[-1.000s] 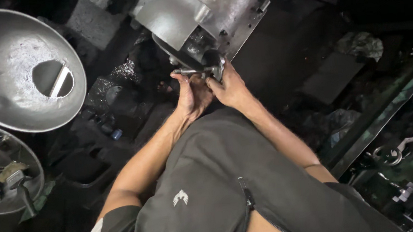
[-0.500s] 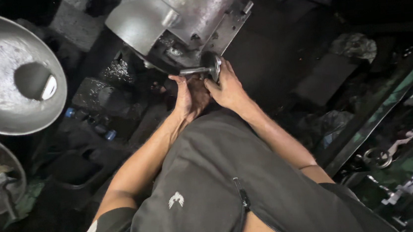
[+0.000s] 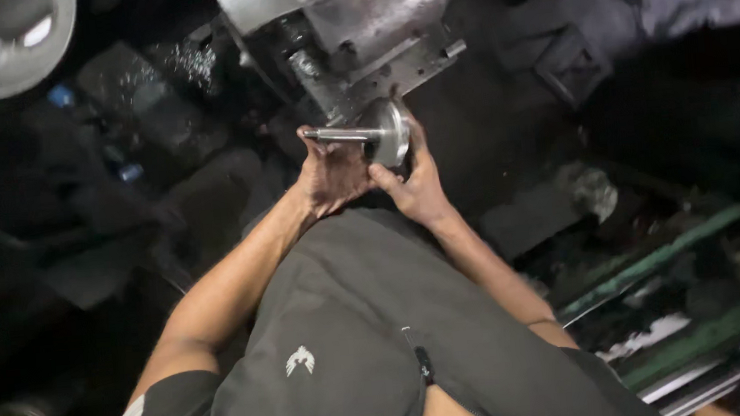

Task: The person grinds a metal part against a bench grinder, rotating it to smooth different surfaces. They then place the finished part into a metal bowl with other parts.

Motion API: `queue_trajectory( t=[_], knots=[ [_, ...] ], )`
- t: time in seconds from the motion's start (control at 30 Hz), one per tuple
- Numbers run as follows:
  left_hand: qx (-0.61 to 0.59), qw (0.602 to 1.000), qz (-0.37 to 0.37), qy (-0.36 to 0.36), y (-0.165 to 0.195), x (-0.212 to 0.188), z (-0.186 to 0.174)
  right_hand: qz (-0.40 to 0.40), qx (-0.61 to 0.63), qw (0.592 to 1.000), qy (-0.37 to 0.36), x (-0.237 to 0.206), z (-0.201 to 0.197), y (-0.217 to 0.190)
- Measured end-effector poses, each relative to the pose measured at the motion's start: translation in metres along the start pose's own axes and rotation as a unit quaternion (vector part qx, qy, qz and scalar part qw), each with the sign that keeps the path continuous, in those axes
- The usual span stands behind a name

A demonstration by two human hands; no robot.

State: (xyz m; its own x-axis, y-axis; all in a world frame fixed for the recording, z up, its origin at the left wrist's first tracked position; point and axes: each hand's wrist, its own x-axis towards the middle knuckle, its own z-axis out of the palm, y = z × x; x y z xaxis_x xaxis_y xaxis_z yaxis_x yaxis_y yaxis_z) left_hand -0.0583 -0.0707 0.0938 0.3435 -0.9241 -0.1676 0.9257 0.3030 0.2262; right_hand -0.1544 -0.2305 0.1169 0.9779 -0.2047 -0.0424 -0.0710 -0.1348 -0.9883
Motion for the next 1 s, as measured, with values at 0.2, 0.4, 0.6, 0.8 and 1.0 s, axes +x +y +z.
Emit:
queue_trajectory(
  t=[0.2,0.4,0.6,0.8,1.0],
  knots=[
    [0.055,0.987,0.13,0.072,-0.003,-0.033,-0.004,0.076,0.011,0.988,-0.133,0.036,0.015,0.021],
    [0.062,0.975,0.177,0.121,0.017,-0.05,-0.009,0.063,-0.008,0.993,-0.102,0.062,0.057,0.021],
    [-0.005,0.982,0.137,0.128,0.053,-0.048,-0.023,0.037,-0.054,0.998,-0.016,0.08,0.083,0.003],
    [0.003,0.994,0.077,0.073,0.074,-0.047,-0.042,0.094,-0.123,0.986,0.057,0.078,0.102,-0.013],
    [-0.003,0.995,0.066,0.07,0.073,-0.039,-0.052,-0.015,-0.129,0.985,0.111,0.077,0.103,-0.009]
  ],
)
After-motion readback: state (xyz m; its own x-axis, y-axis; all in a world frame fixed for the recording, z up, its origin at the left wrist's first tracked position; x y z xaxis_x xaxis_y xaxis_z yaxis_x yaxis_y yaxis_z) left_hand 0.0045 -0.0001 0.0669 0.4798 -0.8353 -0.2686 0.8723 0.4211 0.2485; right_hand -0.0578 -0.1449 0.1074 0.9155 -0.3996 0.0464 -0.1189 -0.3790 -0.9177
